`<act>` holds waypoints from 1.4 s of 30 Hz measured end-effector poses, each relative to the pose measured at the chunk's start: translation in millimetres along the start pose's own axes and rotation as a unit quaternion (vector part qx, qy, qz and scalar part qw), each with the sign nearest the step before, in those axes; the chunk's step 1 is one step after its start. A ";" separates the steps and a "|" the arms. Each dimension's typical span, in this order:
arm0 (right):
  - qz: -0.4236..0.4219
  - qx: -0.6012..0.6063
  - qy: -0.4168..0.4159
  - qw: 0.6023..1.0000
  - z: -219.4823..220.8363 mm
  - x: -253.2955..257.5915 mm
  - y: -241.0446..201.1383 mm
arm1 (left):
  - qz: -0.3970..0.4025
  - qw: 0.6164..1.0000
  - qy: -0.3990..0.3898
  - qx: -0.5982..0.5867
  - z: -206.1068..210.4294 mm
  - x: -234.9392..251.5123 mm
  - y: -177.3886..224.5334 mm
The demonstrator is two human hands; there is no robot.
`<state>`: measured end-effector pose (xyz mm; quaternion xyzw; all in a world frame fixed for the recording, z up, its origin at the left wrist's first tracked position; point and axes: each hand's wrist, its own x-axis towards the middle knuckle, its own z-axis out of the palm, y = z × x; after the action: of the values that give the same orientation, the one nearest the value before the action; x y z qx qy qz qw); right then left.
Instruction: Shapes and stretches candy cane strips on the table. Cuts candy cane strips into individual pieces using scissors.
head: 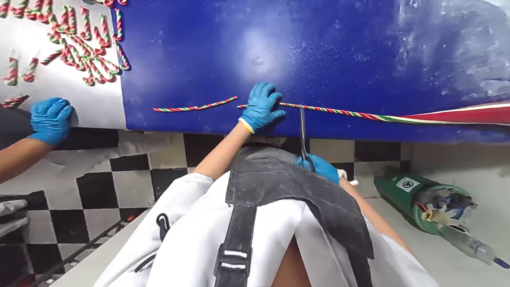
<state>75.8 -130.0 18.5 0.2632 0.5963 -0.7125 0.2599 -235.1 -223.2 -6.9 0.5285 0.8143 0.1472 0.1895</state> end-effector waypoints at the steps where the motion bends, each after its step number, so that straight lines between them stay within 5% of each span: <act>1: 0.019 0.003 -0.013 1.000 -9.9 -23.0 5.1 | 0.020 1.000 -0.004 -0.003 7.6 9.8 16.5; 7: 0.065 0.110 -0.009 0.992 -60.2 -65.9 60.8 | 0.140 0.990 0.029 -0.015 57.3 55.5 87.8; 14: 0.029 0.143 0.132 0.980 -48.2 6.7 5.6 | 0.143 0.989 -0.005 -0.034 41.1 51.3 77.9; 18: 0.146 -0.149 0.200 0.957 -52.6 -11.9 -30.8 | 0.105 0.994 0.019 -0.030 21.4 26.4 41.7; 24: 0.301 -0.505 0.258 0.767 -75.4 22.8 -126.2 | -0.141 0.986 0.086 0.014 -61.1 -75.1 -104.6; 26: 0.240 -0.559 0.314 0.729 -74.0 44.8 -144.8 | -0.238 0.966 0.099 0.023 -85.1 -116.8 -159.6; 29: -0.001 -0.608 0.406 0.682 -75.8 70.9 -117.2 | -0.335 0.936 0.106 0.032 -104.2 -171.9 -227.7; 33: -0.197 -0.638 0.331 0.667 -85.4 109.8 -64.3 | -0.333 0.937 0.097 0.047 -88.6 -201.3 -278.0; 38: -0.179 -0.654 0.274 0.682 -41.2 172.3 -85.6 | -0.318 0.933 0.155 0.062 -48.0 -152.8 -238.8; 42: -0.183 -0.642 0.259 0.698 29.7 230.2 -136.3 | -0.283 0.950 0.124 0.039 -41.1 -97.5 -188.6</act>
<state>-186.6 -151.3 -37.6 0.0922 0.9891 -0.0945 0.0653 -370.0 -389.2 -38.6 0.2605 0.9528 0.1202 0.0999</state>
